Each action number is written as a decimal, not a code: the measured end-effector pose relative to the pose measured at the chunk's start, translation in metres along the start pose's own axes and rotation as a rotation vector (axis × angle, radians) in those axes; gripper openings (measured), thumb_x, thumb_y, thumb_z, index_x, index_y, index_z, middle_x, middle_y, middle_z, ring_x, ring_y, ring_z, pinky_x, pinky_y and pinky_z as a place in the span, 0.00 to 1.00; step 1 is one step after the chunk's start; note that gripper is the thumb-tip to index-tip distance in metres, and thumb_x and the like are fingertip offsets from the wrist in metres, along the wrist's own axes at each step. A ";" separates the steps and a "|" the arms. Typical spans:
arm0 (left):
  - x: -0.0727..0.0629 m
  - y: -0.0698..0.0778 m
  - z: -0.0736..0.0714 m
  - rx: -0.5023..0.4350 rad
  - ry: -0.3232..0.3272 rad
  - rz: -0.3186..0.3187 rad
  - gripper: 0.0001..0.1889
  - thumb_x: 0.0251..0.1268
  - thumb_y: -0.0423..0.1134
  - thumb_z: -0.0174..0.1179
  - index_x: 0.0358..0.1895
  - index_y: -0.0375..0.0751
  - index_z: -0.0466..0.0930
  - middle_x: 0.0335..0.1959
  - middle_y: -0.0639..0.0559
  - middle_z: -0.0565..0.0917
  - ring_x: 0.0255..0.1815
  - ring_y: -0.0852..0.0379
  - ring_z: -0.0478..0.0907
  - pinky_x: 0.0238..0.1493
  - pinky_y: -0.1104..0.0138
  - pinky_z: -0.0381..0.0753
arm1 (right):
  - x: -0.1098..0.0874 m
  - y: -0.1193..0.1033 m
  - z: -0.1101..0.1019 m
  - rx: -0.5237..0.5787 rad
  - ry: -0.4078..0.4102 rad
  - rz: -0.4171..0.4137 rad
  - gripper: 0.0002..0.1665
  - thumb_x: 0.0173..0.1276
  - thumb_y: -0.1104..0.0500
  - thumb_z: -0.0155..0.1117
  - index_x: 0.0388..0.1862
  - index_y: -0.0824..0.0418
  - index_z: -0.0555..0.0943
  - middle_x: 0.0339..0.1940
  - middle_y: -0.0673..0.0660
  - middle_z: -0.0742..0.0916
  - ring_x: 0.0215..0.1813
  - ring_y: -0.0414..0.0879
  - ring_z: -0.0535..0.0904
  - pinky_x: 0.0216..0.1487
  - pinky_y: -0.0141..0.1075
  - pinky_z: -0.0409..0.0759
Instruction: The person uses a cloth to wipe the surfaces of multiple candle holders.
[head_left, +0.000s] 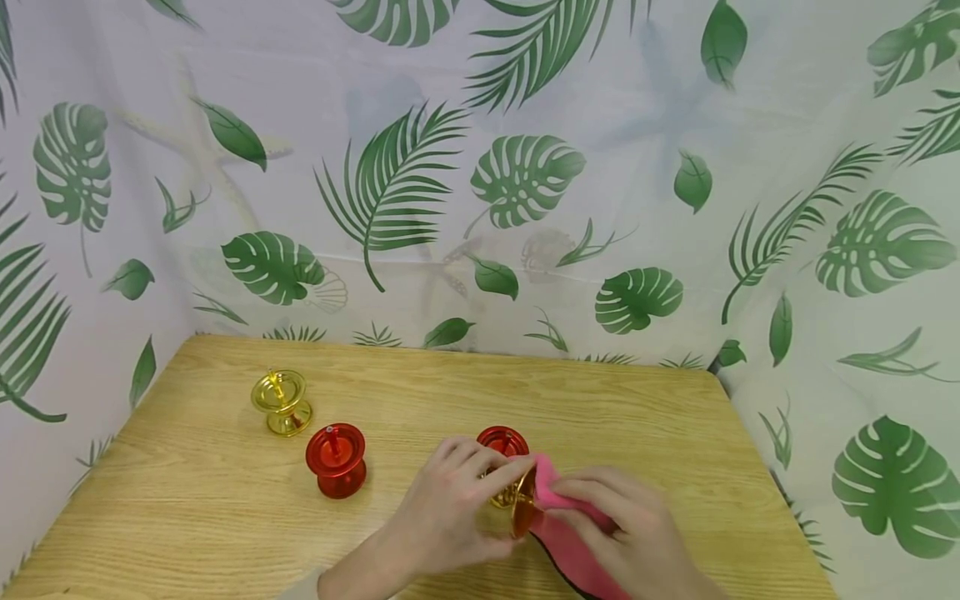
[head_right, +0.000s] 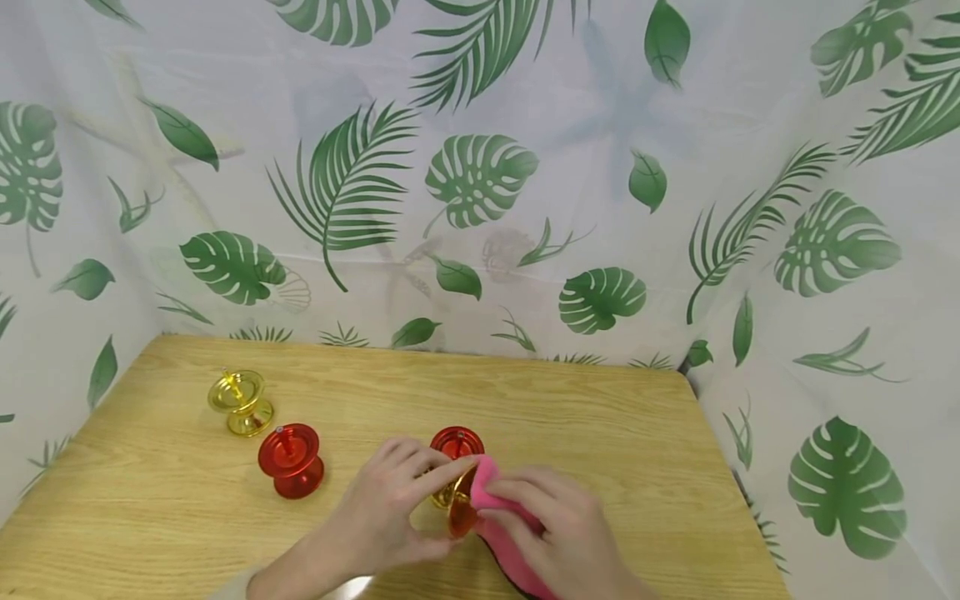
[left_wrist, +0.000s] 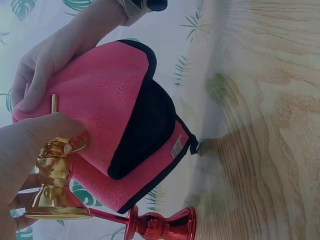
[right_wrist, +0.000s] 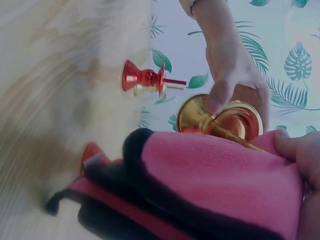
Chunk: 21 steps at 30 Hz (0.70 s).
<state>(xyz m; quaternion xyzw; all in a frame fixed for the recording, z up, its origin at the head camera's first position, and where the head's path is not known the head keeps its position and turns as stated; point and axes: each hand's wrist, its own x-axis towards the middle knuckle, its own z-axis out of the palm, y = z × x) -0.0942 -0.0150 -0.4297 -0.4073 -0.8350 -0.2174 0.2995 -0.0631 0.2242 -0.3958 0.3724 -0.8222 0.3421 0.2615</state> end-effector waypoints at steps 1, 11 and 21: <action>0.000 0.000 0.001 0.001 0.006 0.004 0.44 0.36 0.58 0.85 0.65 0.52 0.84 0.45 0.60 0.87 0.48 0.61 0.80 0.58 0.64 0.79 | 0.001 0.000 0.002 0.004 -0.007 0.002 0.16 0.77 0.46 0.63 0.46 0.54 0.90 0.42 0.50 0.92 0.43 0.42 0.89 0.56 0.20 0.82; -0.004 0.004 0.002 -0.001 0.009 -0.019 0.45 0.35 0.59 0.86 0.66 0.53 0.83 0.45 0.61 0.87 0.48 0.61 0.81 0.56 0.64 0.79 | 0.005 0.001 0.009 0.236 -0.124 0.245 0.17 0.64 0.68 0.76 0.47 0.49 0.88 0.41 0.46 0.92 0.42 0.34 0.88 0.45 0.24 0.87; -0.005 -0.002 -0.003 -0.201 0.001 -0.212 0.42 0.42 0.60 0.84 0.64 0.48 0.82 0.46 0.59 0.89 0.48 0.62 0.83 0.56 0.63 0.84 | -0.001 0.009 -0.009 0.401 0.088 0.451 0.15 0.68 0.77 0.67 0.47 0.62 0.87 0.42 0.43 0.91 0.37 0.35 0.88 0.33 0.31 0.88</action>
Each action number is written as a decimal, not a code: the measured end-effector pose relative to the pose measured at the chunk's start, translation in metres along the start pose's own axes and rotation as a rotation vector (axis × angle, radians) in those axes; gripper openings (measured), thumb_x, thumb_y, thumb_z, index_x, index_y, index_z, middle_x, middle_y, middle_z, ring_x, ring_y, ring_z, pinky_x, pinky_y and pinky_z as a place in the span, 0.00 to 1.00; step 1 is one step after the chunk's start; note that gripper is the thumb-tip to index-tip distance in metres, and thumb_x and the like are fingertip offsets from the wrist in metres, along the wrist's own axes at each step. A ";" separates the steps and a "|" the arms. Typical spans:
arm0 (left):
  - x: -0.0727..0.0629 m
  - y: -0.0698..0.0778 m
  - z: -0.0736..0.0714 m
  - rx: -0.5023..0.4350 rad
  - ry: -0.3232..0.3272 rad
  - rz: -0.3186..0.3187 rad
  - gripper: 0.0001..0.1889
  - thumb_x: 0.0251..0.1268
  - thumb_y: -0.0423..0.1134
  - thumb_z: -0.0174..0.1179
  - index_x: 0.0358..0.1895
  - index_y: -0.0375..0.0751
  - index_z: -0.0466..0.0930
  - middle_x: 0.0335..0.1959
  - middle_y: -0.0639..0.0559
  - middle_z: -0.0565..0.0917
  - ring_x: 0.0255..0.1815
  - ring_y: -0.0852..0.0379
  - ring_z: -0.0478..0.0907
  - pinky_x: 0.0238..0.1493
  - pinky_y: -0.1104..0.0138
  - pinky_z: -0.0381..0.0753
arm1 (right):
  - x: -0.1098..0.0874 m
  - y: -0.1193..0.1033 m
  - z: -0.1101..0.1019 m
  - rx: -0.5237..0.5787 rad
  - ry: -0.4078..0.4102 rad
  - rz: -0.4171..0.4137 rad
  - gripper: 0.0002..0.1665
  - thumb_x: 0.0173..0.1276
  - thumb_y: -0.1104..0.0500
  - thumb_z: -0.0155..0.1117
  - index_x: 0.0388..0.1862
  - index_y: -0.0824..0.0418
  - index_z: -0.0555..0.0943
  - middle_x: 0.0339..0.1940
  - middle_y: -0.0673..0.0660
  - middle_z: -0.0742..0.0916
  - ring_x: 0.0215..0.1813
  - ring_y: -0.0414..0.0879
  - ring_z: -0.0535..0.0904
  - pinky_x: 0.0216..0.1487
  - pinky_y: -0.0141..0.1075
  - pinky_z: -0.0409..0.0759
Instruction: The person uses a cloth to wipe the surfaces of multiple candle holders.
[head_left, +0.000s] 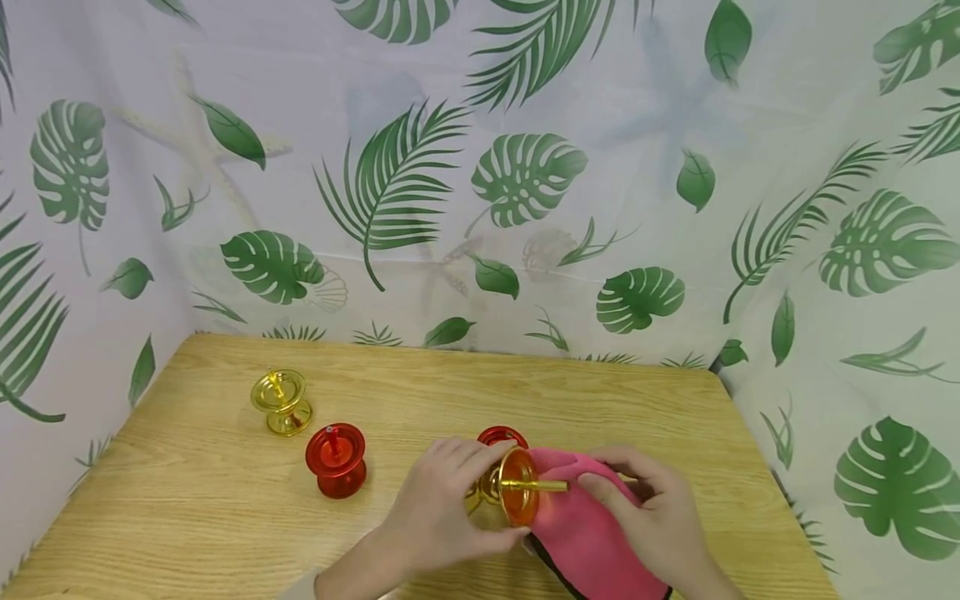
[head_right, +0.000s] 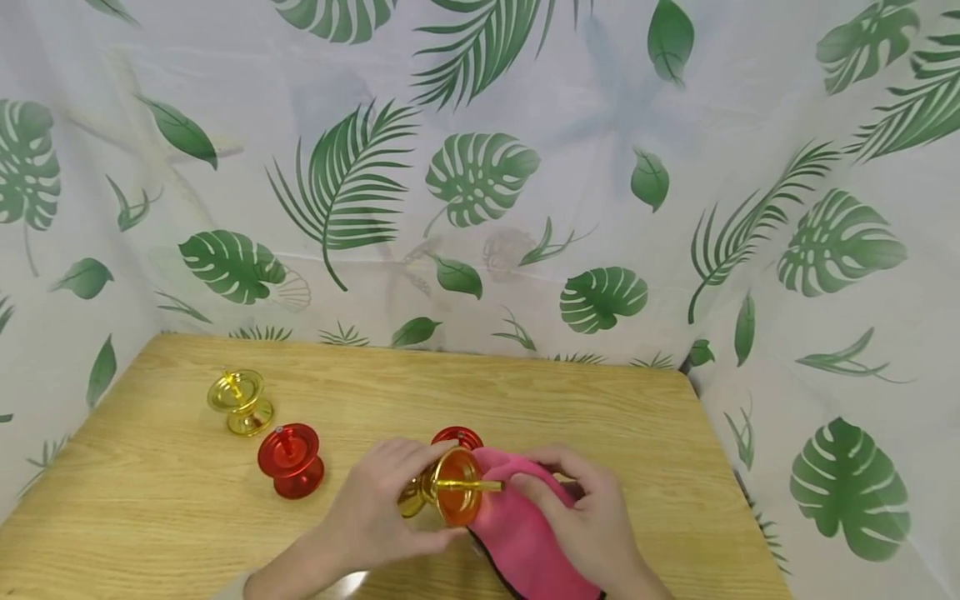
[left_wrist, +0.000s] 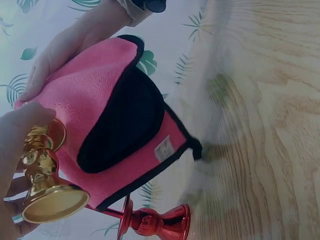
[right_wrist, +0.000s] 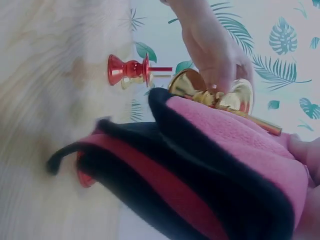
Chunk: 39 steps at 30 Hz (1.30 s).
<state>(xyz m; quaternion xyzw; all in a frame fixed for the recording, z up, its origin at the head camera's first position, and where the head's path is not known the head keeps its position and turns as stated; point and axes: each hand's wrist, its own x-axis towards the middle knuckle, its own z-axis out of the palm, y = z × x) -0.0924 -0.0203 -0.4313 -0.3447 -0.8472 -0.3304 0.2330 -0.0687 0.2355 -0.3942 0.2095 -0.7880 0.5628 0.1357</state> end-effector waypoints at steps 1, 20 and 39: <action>0.000 0.001 -0.001 -0.031 0.001 -0.029 0.41 0.43 0.60 0.84 0.63 0.48 0.82 0.46 0.59 0.89 0.47 0.63 0.83 0.54 0.65 0.85 | -0.001 0.002 0.000 0.000 0.019 -0.022 0.16 0.67 0.79 0.67 0.47 0.63 0.87 0.42 0.42 0.91 0.36 0.34 0.88 0.33 0.30 0.87; 0.003 0.006 0.003 -0.050 0.019 -0.138 0.40 0.41 0.56 0.84 0.62 0.46 0.84 0.45 0.58 0.91 0.42 0.63 0.83 0.42 0.72 0.83 | -0.008 0.022 0.040 -0.277 0.052 -0.556 0.14 0.74 0.53 0.68 0.45 0.63 0.89 0.38 0.58 0.92 0.41 0.47 0.90 0.55 0.22 0.84; 0.001 0.009 0.018 0.419 0.176 0.150 0.35 0.34 0.51 0.79 0.55 0.48 0.87 0.36 0.59 0.86 0.36 0.59 0.80 0.44 0.66 0.82 | -0.008 -0.010 0.046 -0.291 0.010 -0.100 0.14 0.60 0.69 0.79 0.43 0.55 0.91 0.41 0.51 0.95 0.41 0.36 0.91 0.40 0.22 0.86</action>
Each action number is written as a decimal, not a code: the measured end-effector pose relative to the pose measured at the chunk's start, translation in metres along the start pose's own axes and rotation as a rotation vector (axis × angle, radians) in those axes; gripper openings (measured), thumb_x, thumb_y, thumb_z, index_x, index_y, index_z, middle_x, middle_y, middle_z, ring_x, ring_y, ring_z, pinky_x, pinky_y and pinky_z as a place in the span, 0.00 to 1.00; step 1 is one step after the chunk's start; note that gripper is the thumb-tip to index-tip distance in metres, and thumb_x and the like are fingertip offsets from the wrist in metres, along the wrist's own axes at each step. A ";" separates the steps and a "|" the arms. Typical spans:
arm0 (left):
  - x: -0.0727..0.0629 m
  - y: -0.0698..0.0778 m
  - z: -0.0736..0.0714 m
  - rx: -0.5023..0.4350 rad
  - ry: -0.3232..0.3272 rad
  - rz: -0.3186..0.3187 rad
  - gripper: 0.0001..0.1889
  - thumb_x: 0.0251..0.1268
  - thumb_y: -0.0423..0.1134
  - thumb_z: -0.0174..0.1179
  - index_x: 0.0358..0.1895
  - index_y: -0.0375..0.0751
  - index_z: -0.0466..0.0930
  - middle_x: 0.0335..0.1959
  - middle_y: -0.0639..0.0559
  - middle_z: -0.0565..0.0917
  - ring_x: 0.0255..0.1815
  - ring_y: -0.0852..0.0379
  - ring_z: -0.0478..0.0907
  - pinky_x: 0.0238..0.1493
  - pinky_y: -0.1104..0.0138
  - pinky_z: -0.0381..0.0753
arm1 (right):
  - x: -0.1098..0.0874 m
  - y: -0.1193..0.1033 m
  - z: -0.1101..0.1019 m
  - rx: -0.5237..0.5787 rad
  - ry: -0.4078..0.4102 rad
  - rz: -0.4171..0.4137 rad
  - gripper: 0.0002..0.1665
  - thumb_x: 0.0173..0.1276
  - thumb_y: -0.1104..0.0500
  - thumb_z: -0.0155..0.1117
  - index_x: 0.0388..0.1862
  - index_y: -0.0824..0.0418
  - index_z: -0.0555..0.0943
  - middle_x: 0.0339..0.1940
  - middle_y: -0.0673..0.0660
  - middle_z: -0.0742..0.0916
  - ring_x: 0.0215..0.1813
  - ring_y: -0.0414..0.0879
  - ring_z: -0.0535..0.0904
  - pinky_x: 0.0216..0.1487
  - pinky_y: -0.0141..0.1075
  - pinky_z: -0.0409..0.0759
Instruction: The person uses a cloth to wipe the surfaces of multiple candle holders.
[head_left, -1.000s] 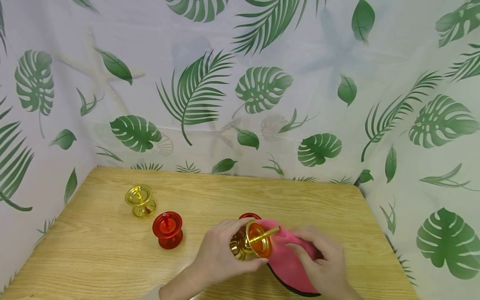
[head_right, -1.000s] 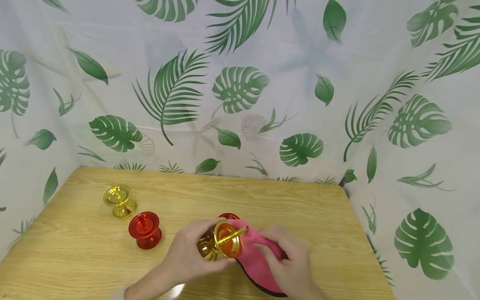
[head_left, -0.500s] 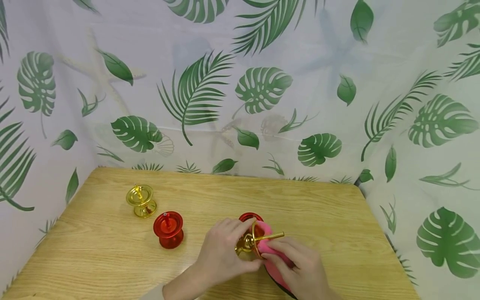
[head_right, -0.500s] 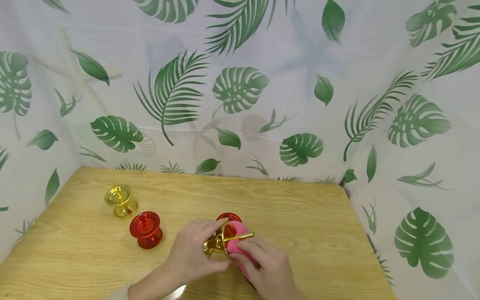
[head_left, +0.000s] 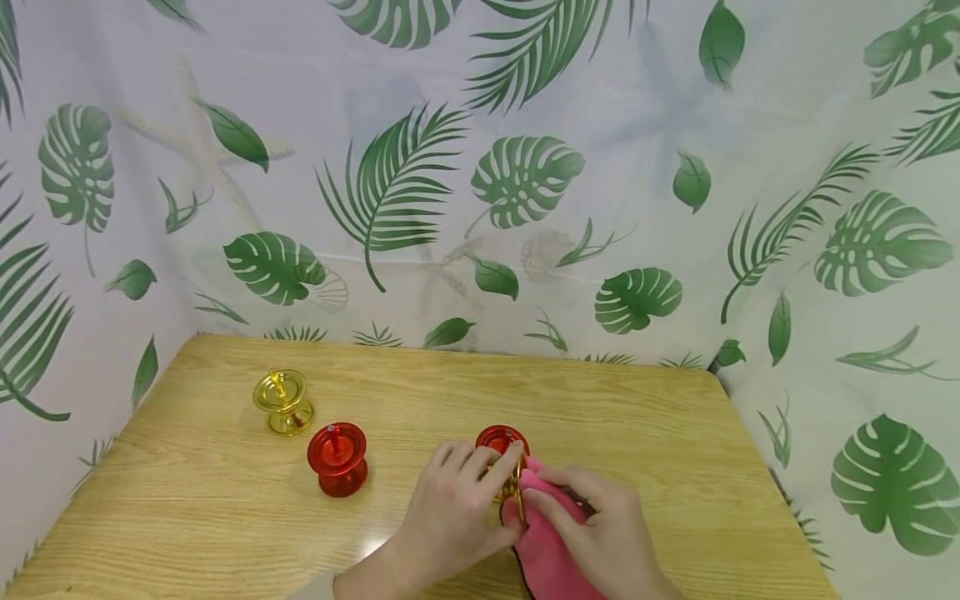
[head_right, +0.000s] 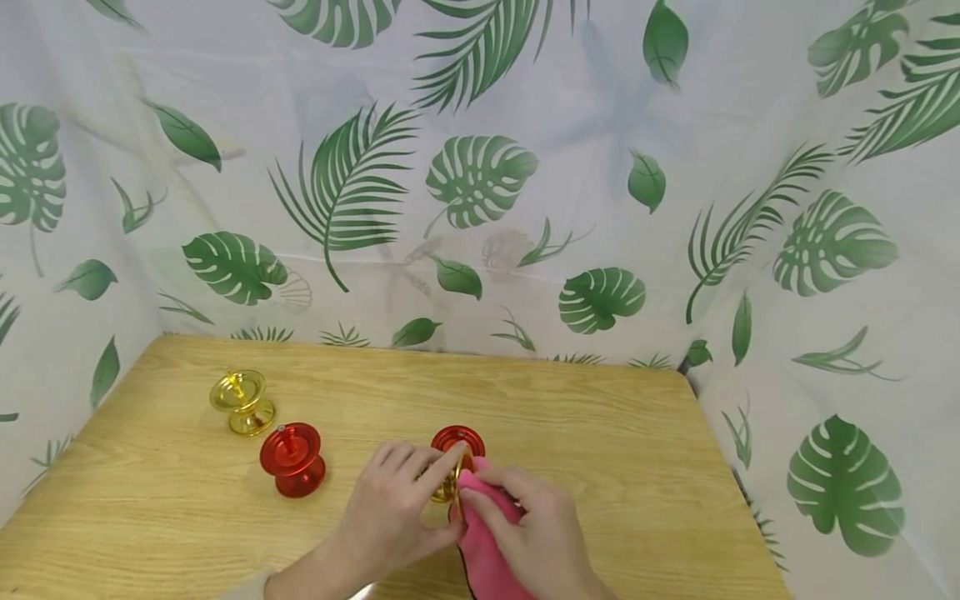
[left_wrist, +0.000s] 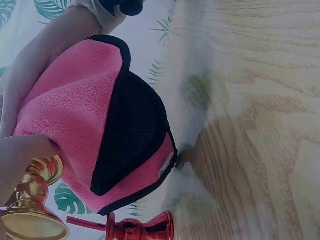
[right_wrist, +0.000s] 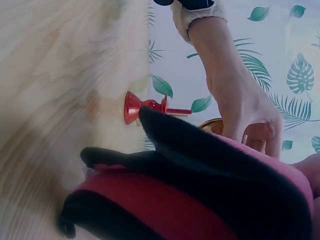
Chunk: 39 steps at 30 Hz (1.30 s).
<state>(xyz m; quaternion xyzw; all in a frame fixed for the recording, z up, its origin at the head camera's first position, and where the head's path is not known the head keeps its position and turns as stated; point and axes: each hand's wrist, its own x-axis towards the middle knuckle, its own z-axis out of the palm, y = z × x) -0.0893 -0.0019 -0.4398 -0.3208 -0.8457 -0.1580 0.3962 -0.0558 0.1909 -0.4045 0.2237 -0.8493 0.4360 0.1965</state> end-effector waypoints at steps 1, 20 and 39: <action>0.000 0.000 0.000 -0.015 -0.003 -0.008 0.35 0.34 0.51 0.79 0.55 0.48 0.87 0.36 0.59 0.87 0.36 0.59 0.81 0.44 0.65 0.82 | 0.000 0.000 0.000 -0.008 0.001 -0.013 0.14 0.59 0.69 0.79 0.43 0.55 0.91 0.40 0.51 0.95 0.41 0.35 0.91 0.39 0.22 0.86; 0.001 0.000 -0.008 -0.223 -0.190 -0.173 0.41 0.39 0.61 0.83 0.61 0.47 0.85 0.42 0.58 0.90 0.40 0.61 0.82 0.49 0.65 0.85 | -0.006 0.016 -0.003 -0.404 0.190 -0.486 0.25 0.82 0.45 0.57 0.39 0.63 0.90 0.30 0.53 0.89 0.24 0.42 0.86 0.28 0.26 0.84; 0.000 0.001 -0.007 -0.203 -0.223 -0.213 0.44 0.36 0.63 0.83 0.61 0.47 0.85 0.42 0.59 0.90 0.39 0.63 0.82 0.47 0.66 0.85 | 0.000 0.021 -0.014 -0.418 0.254 -0.479 0.26 0.81 0.42 0.60 0.36 0.62 0.90 0.30 0.52 0.90 0.26 0.43 0.87 0.29 0.29 0.85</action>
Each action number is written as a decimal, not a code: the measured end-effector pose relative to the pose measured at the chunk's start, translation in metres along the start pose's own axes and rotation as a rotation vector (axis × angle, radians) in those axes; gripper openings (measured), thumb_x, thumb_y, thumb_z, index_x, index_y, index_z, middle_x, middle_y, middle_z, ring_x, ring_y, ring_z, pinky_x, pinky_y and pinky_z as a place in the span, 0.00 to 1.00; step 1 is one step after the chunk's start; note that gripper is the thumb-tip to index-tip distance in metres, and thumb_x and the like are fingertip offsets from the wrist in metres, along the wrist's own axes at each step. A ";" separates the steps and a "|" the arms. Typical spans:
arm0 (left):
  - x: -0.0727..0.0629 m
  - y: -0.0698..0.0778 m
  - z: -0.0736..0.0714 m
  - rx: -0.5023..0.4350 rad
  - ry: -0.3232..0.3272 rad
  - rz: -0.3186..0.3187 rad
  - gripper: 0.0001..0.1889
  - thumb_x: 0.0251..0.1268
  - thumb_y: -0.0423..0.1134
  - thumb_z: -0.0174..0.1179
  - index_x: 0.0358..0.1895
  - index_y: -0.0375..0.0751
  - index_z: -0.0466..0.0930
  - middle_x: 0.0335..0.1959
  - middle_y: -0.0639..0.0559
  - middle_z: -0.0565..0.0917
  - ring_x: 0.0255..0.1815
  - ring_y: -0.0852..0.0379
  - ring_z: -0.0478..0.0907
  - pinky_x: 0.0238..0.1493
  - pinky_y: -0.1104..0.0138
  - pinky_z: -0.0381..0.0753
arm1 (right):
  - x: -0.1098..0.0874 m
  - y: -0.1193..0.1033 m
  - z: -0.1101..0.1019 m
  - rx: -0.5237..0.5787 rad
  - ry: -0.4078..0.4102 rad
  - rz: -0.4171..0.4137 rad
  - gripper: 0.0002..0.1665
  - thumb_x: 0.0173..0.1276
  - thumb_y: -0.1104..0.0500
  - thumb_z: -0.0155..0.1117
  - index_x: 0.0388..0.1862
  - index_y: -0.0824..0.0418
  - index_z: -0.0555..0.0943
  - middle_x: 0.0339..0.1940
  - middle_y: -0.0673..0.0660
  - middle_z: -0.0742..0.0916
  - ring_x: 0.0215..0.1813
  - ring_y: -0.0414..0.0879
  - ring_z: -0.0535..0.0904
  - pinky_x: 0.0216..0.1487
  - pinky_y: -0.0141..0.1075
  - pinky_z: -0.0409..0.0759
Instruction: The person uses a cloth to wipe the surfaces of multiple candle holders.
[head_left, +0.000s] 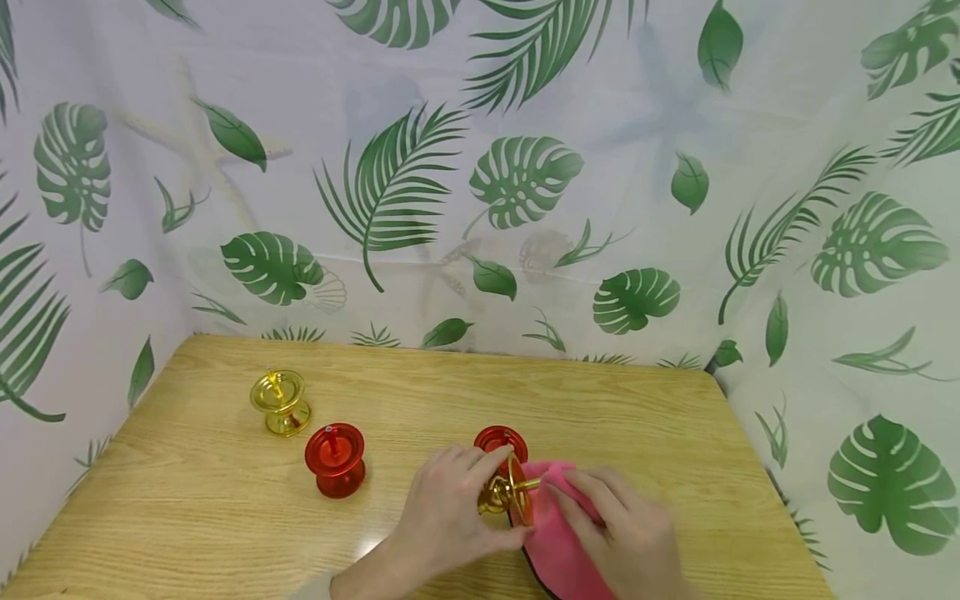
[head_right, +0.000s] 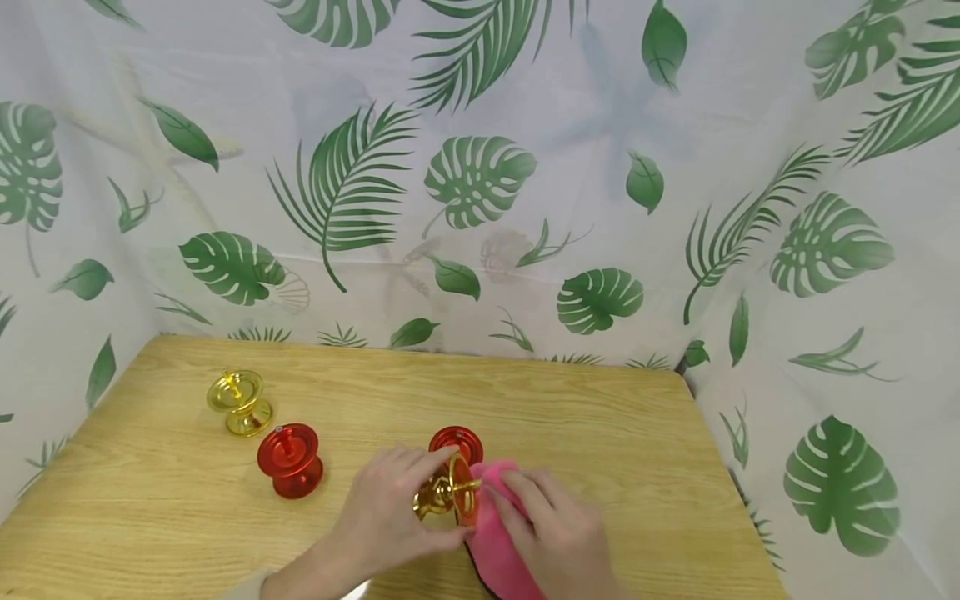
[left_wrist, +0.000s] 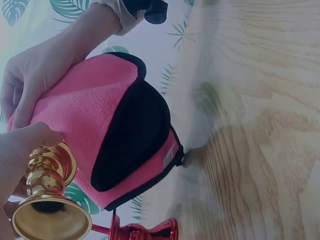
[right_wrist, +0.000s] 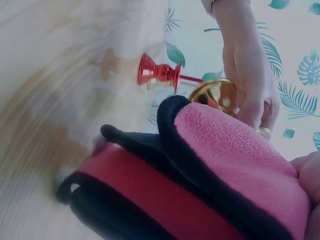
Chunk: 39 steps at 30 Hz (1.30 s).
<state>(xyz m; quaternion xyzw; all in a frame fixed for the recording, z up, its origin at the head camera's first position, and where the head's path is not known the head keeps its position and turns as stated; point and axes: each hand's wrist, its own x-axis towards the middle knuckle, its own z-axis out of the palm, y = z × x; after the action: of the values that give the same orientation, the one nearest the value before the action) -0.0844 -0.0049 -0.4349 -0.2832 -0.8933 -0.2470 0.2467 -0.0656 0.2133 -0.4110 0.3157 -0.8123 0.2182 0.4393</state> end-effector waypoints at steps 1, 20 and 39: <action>0.000 0.001 0.000 -0.004 -0.004 0.001 0.43 0.37 0.63 0.83 0.61 0.46 0.85 0.42 0.58 0.90 0.40 0.62 0.82 0.47 0.66 0.85 | 0.000 -0.002 0.001 0.010 -0.008 0.002 0.25 0.81 0.43 0.60 0.37 0.62 0.90 0.30 0.52 0.90 0.26 0.43 0.87 0.29 0.29 0.85; 0.002 0.001 -0.009 -0.319 -0.096 -0.174 0.35 0.38 0.49 0.82 0.59 0.48 0.87 0.45 0.60 0.92 0.40 0.66 0.83 0.41 0.72 0.82 | -0.012 0.000 0.020 0.321 -0.012 -0.152 0.17 0.80 0.53 0.63 0.42 0.65 0.89 0.38 0.58 0.92 0.40 0.47 0.90 0.53 0.24 0.86; 0.007 0.003 -0.013 -0.590 -0.123 -0.394 0.31 0.49 0.54 0.82 0.56 0.49 0.85 0.34 0.63 0.86 0.30 0.72 0.76 0.31 0.74 0.80 | -0.009 0.014 -0.003 0.714 0.069 0.183 0.08 0.66 0.69 0.72 0.42 0.73 0.85 0.38 0.58 0.91 0.44 0.35 0.87 0.43 0.21 0.85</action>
<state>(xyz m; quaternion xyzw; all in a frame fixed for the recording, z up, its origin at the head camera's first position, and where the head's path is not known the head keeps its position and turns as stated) -0.0839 -0.0078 -0.4201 -0.1790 -0.8342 -0.5194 0.0480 -0.0696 0.2277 -0.4186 0.3675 -0.6946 0.5367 0.3071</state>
